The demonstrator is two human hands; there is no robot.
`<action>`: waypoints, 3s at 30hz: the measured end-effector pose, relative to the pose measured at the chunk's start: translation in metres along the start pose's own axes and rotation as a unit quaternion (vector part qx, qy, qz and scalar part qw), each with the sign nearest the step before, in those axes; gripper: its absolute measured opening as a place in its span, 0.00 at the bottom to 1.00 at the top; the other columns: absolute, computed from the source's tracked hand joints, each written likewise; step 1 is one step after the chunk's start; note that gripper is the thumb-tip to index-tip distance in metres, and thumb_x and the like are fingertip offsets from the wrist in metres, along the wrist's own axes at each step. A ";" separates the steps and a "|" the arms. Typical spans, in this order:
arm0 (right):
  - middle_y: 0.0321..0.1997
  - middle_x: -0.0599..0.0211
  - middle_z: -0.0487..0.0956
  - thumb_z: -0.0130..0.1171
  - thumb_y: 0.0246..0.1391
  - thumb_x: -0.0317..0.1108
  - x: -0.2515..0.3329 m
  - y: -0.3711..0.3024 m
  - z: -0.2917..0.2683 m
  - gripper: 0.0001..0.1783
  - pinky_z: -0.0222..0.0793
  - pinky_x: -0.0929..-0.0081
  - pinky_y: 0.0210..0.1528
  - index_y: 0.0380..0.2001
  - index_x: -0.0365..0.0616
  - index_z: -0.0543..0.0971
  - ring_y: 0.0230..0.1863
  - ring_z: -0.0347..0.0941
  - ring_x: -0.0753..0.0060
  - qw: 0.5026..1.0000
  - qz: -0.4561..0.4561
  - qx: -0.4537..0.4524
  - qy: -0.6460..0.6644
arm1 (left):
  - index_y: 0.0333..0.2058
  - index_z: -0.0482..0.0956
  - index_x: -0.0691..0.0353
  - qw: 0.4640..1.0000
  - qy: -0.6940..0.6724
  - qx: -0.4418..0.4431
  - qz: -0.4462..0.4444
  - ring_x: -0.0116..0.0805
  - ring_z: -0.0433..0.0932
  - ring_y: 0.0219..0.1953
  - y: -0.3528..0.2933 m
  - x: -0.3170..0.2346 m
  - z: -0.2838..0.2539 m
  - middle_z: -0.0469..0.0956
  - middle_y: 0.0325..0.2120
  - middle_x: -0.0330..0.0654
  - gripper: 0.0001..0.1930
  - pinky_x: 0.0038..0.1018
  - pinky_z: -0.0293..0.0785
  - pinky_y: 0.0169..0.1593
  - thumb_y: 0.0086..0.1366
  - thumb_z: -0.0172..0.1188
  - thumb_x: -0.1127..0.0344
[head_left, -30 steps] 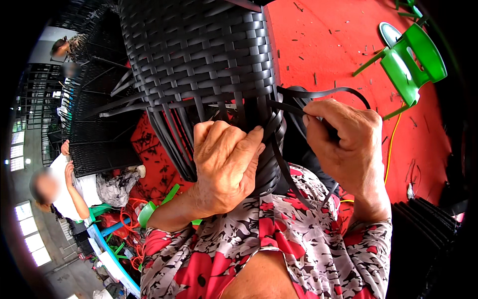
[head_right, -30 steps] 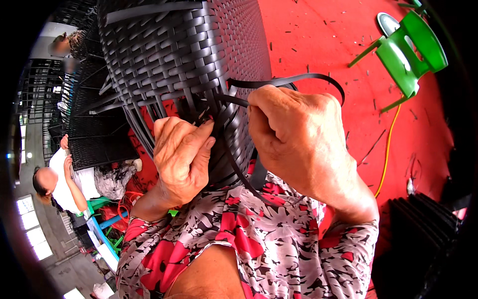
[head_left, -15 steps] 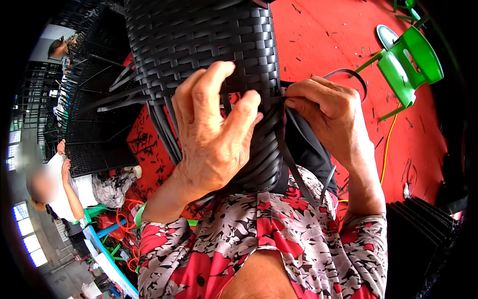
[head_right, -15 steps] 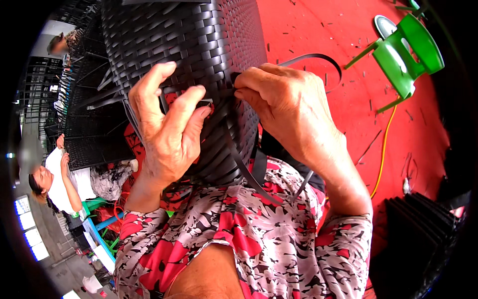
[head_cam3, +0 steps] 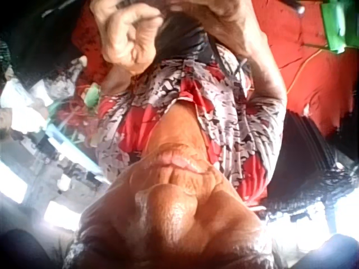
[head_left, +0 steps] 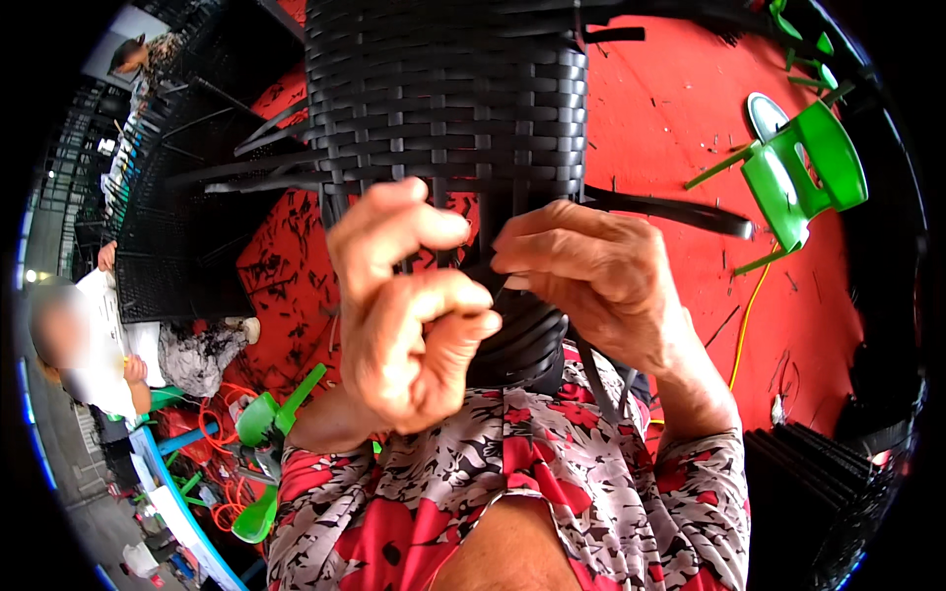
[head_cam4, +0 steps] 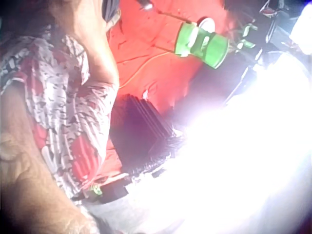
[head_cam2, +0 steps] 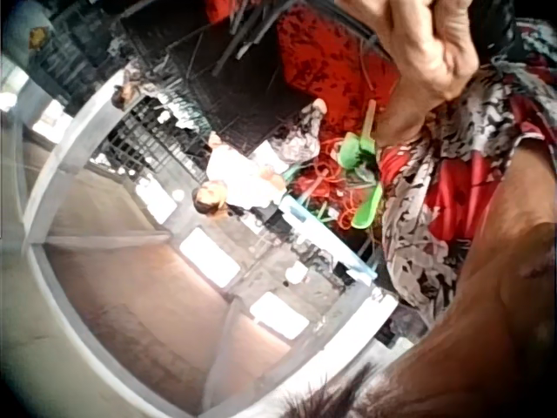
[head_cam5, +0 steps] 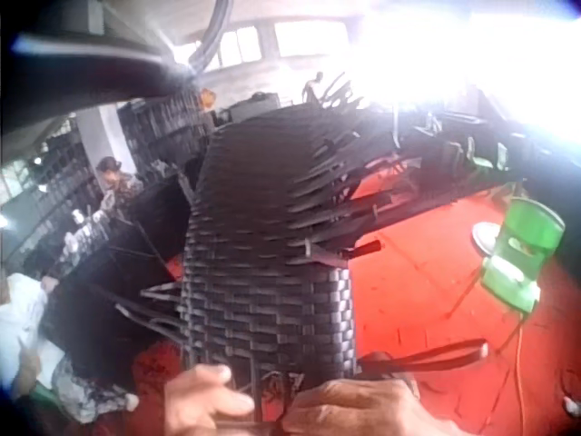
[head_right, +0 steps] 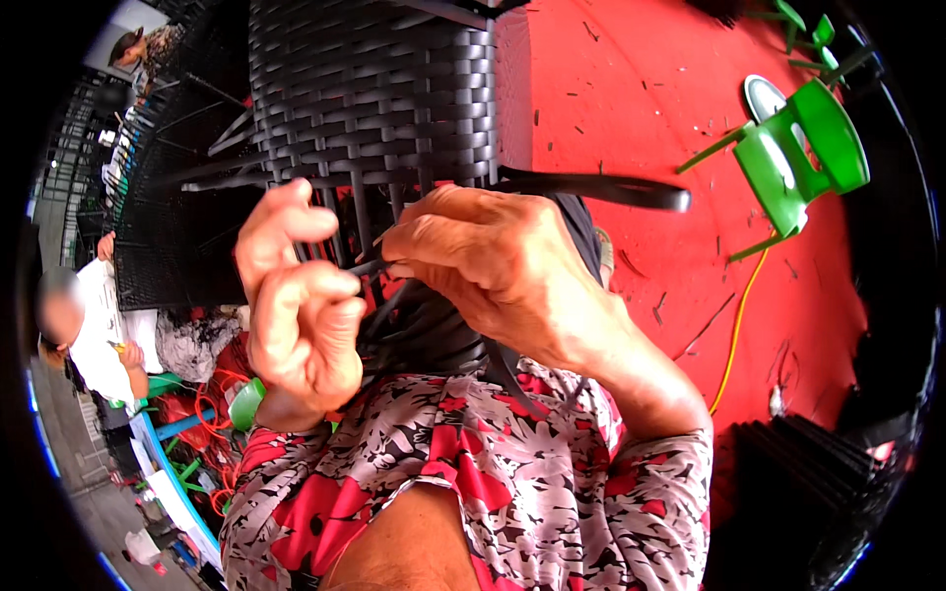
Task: The person weaves black plastic strips onto a frame by hand to create a wicker-style furniture component.
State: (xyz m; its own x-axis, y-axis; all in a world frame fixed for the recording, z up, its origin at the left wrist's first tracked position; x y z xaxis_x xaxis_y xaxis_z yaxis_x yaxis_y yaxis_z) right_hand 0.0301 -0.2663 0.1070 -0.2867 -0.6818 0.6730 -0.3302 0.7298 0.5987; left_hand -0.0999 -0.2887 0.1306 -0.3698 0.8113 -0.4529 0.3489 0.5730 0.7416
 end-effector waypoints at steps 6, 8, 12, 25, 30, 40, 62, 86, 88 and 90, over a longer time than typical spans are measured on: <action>0.17 0.65 0.74 0.63 0.45 0.20 0.006 0.013 -0.017 0.07 0.65 0.74 0.22 0.31 0.39 0.79 0.17 0.70 0.75 0.987 0.107 -0.028 -0.117 | 0.31 0.82 0.62 0.975 0.220 0.035 0.010 0.59 0.55 0.63 -0.013 0.044 0.020 0.66 0.61 0.54 0.05 0.46 0.50 0.63 0.55 0.60 0.72; 0.16 0.62 0.72 0.59 0.44 0.19 0.006 0.017 -0.008 0.05 0.64 0.70 0.20 0.26 0.38 0.76 0.15 0.69 0.66 0.979 0.086 0.022 -0.181 | 0.33 0.82 0.60 0.966 0.243 0.085 -0.015 0.61 0.50 0.65 -0.013 0.049 0.032 0.57 0.66 0.53 0.07 0.55 0.47 0.63 0.55 0.61 0.69; 0.14 0.56 0.69 0.54 0.43 0.18 0.007 0.028 0.007 0.05 0.63 0.62 0.20 0.20 0.37 0.70 0.15 0.67 0.51 0.954 0.070 0.087 -0.278 | 0.38 0.81 0.58 0.961 0.256 0.104 -0.023 0.63 0.47 0.67 -0.013 0.055 0.039 0.51 0.68 0.53 0.11 0.63 0.43 0.63 0.57 0.61 0.62; 0.17 0.59 0.69 0.56 0.42 0.19 0.013 0.026 0.013 0.07 0.64 0.62 0.20 0.19 0.39 0.69 0.17 0.69 0.52 0.945 0.038 0.087 -0.315 | 0.36 0.81 0.57 0.971 0.228 0.074 -0.019 0.59 0.46 0.67 -0.013 0.058 0.041 0.55 0.67 0.50 0.10 0.61 0.42 0.64 0.55 0.65 0.63; 0.29 0.58 0.78 0.61 0.47 0.19 0.009 0.026 0.016 0.07 0.74 0.68 0.27 0.32 0.37 0.79 0.27 0.78 0.56 0.966 0.055 0.087 -0.237 | 0.31 0.81 0.60 0.991 0.137 -0.004 -0.007 0.59 0.53 0.65 -0.016 0.051 0.016 0.61 0.63 0.55 0.06 0.54 0.46 0.64 0.52 0.66 0.69; 0.27 0.55 0.79 0.63 0.46 0.22 -0.003 0.036 0.029 0.09 0.74 0.63 0.29 0.34 0.36 0.78 0.29 0.78 0.49 0.993 0.096 0.045 -0.049 | 0.39 0.81 0.61 0.986 0.097 -0.118 -0.064 0.55 0.62 0.60 -0.032 0.060 -0.035 0.64 0.59 0.58 0.09 0.44 0.57 0.63 0.59 0.61 0.71; 0.29 0.52 0.78 0.62 0.50 0.22 -0.008 0.060 0.076 0.06 0.72 0.64 0.28 0.34 0.37 0.79 0.30 0.78 0.49 0.989 0.030 0.124 0.081 | 0.31 0.78 0.65 0.991 0.125 -0.045 -0.013 0.53 0.63 0.59 -0.019 0.047 -0.054 0.65 0.59 0.55 0.03 0.42 0.58 0.61 0.58 0.60 0.73; 0.23 0.56 0.78 0.61 0.47 0.29 -0.022 0.077 0.109 0.02 0.74 0.59 0.30 0.27 0.45 0.79 0.29 0.79 0.51 0.961 0.032 0.183 -0.206 | 0.42 0.77 0.58 0.993 0.005 -0.040 -0.113 0.56 0.60 0.62 -0.045 0.131 -0.047 0.62 0.58 0.53 0.21 0.44 0.58 0.63 0.46 0.64 0.77; 0.23 0.53 0.78 0.60 0.49 0.30 -0.025 0.078 0.111 0.04 0.73 0.55 0.32 0.28 0.42 0.78 0.31 0.78 0.46 0.972 0.037 0.173 -0.155 | 0.38 0.79 0.61 0.989 0.022 -0.048 -0.141 0.53 0.62 0.61 -0.048 0.134 -0.048 0.63 0.58 0.53 0.18 0.41 0.61 0.60 0.46 0.63 0.80; 0.24 0.53 0.79 0.60 0.50 0.30 -0.029 0.077 0.110 0.04 0.73 0.54 0.33 0.29 0.42 0.78 0.31 0.78 0.45 0.972 0.050 0.175 -0.149 | 0.37 0.80 0.62 0.983 -0.033 -0.054 -0.174 0.51 0.64 0.60 -0.048 0.144 -0.044 0.63 0.58 0.53 0.17 0.40 0.62 0.59 0.45 0.62 0.82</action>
State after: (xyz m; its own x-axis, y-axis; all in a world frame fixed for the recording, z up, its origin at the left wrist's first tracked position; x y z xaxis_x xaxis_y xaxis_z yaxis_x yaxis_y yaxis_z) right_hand -0.0864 -0.1956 0.0859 -0.5633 -0.6314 0.5330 -0.5590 0.7662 0.3169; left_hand -0.2080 -0.2049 0.0519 -0.3918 0.5771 -0.7166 0.1172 0.8038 0.5832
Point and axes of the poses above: each hand's wrist, its own y-axis towards the middle knuckle, its own z-axis out of the palm, x = y × z, the point moved 10 cm from there along y, towards the middle knuckle
